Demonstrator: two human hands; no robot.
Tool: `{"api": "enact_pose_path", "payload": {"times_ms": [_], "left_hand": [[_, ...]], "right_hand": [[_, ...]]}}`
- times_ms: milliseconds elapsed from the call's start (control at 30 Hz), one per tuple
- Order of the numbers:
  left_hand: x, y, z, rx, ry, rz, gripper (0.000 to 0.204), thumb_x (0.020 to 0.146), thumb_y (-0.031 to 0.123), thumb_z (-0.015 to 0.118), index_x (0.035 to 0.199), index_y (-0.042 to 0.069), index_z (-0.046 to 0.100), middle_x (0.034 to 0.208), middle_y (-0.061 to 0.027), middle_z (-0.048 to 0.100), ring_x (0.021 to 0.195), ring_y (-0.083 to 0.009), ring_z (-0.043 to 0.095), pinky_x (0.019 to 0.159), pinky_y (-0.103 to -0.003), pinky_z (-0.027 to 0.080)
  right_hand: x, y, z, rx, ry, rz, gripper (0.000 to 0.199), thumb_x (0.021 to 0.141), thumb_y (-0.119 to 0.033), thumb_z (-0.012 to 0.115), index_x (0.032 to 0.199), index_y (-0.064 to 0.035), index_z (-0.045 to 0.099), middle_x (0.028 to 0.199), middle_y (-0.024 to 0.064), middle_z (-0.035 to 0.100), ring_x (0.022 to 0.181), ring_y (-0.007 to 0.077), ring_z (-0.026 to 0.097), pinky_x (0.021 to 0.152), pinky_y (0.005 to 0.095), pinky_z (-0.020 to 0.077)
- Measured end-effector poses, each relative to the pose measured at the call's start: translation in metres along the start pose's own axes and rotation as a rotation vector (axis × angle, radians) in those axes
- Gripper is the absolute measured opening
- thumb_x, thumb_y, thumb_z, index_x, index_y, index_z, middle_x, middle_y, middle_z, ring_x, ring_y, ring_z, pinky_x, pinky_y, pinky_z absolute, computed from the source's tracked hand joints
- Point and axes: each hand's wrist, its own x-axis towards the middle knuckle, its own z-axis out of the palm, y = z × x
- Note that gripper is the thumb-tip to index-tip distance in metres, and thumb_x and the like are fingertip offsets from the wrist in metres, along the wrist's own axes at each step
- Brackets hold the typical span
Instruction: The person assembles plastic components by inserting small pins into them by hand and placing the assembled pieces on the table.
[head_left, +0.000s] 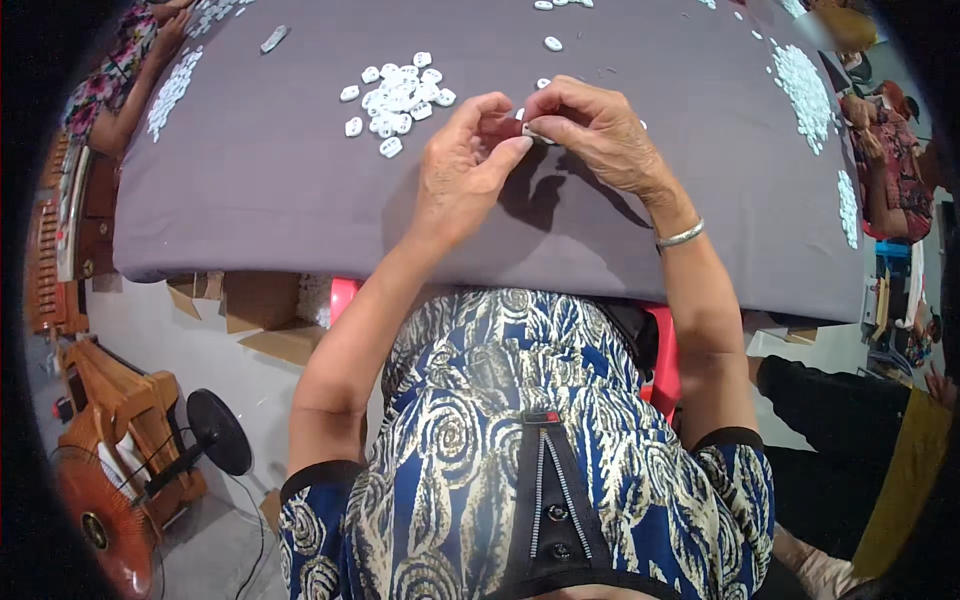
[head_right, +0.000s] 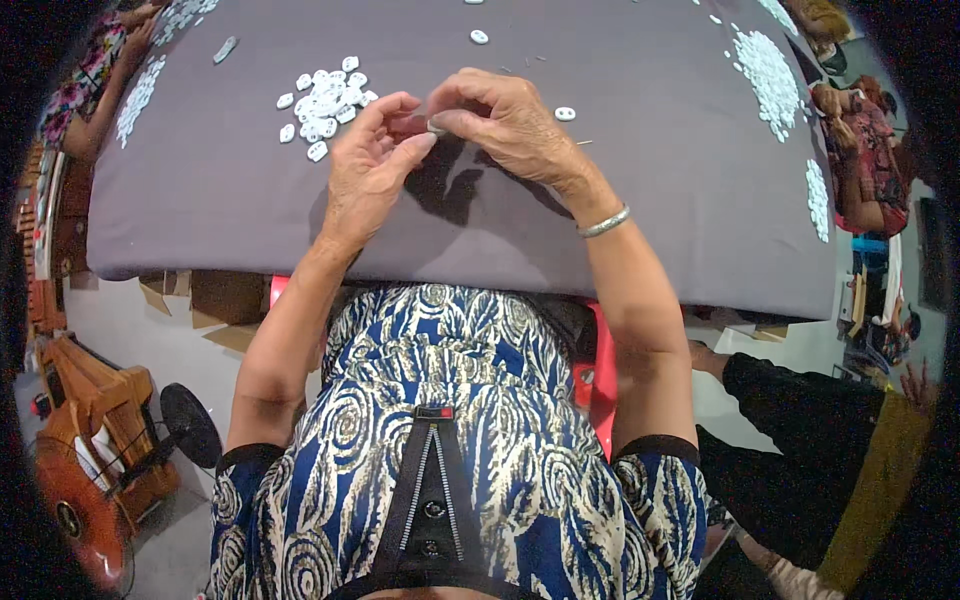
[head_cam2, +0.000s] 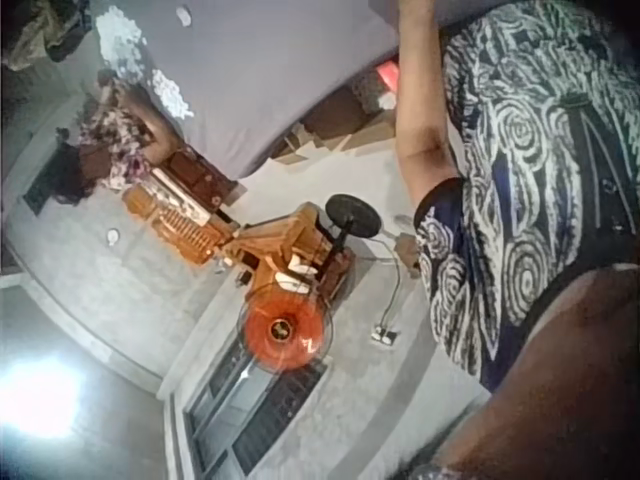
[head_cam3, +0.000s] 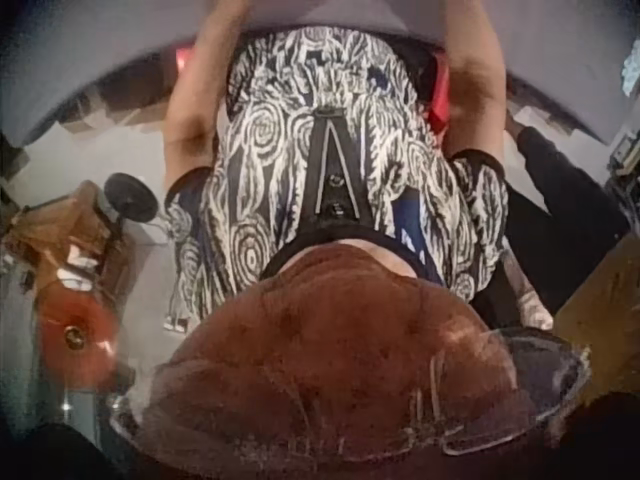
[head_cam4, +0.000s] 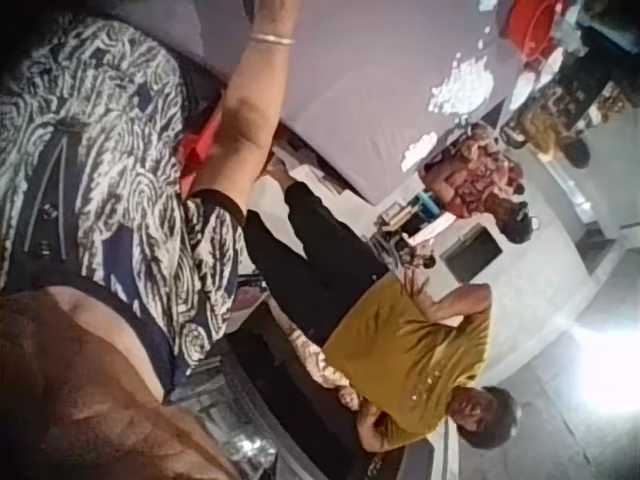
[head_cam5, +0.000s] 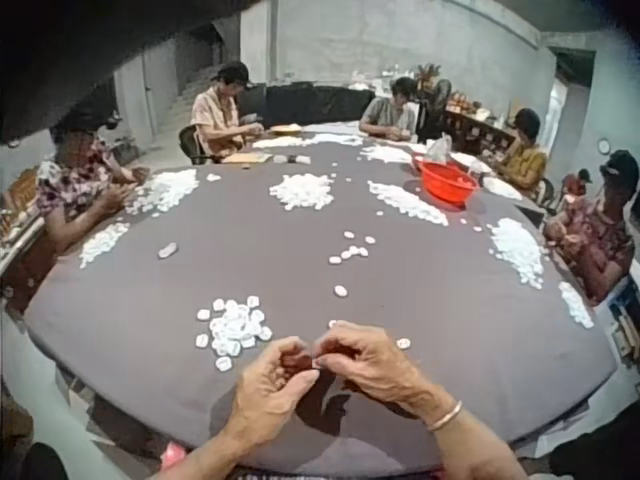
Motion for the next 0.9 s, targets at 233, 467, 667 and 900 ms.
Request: {"api": "enact_pose_path", "payload": {"times_ms": [233,467,667,900], "left_hand": [[0.0,-0.004,-0.002,-0.166,-0.024,-0.017,0.032,0.085,0.0,0.063,0.114,0.002,0.051,0.088,-0.0038,0.061,0.077,-0.0077,0.058,0.064,-0.021,0.049],[0.0,0.001,-0.001,-0.168,0.027,-0.009,0.031,0.085,0.0,0.062,0.114,0.002,0.051,0.086,-0.0034,0.06,0.075,-0.0067,0.056,0.062,-0.02,0.048],[-0.002,0.002,-0.001,-0.135,0.053,-0.012,0.03,0.085,-0.001,0.061,0.114,0.001,0.05,0.086,-0.0035,0.059,0.075,-0.0067,0.056,0.064,-0.02,0.047],[-0.001,-0.002,0.002,-0.165,0.035,0.0,0.031,0.086,-0.002,0.06,0.115,0.001,0.05,0.087,-0.0047,0.06,0.076,-0.008,0.058,0.067,-0.021,0.049]], "right_hand": [[0.001,0.0,0.008,0.133,-0.064,0.045,0.008,0.088,-0.006,0.06,0.093,0.0002,0.062,0.082,-0.0025,0.057,0.075,0.006,0.053,0.067,0.021,0.0451],[0.0,0.007,0.001,0.083,-0.081,0.083,0.009,0.089,-0.009,0.058,0.093,-0.0011,0.06,0.08,-0.0035,0.055,0.072,0.0035,0.049,0.063,0.0198,0.0424],[-0.001,0.005,0.01,0.075,-0.063,0.117,0.013,0.085,-0.01,0.056,0.093,0.0007,0.058,0.071,-0.0003,0.053,0.068,0.0064,0.046,0.061,0.0235,0.0419],[-0.003,0.006,0.012,0.052,-0.028,0.141,0.015,0.085,-0.012,0.055,0.091,0.0008,0.058,0.069,0.0011,0.052,0.067,0.0062,0.046,0.06,0.0246,0.0419]]}}
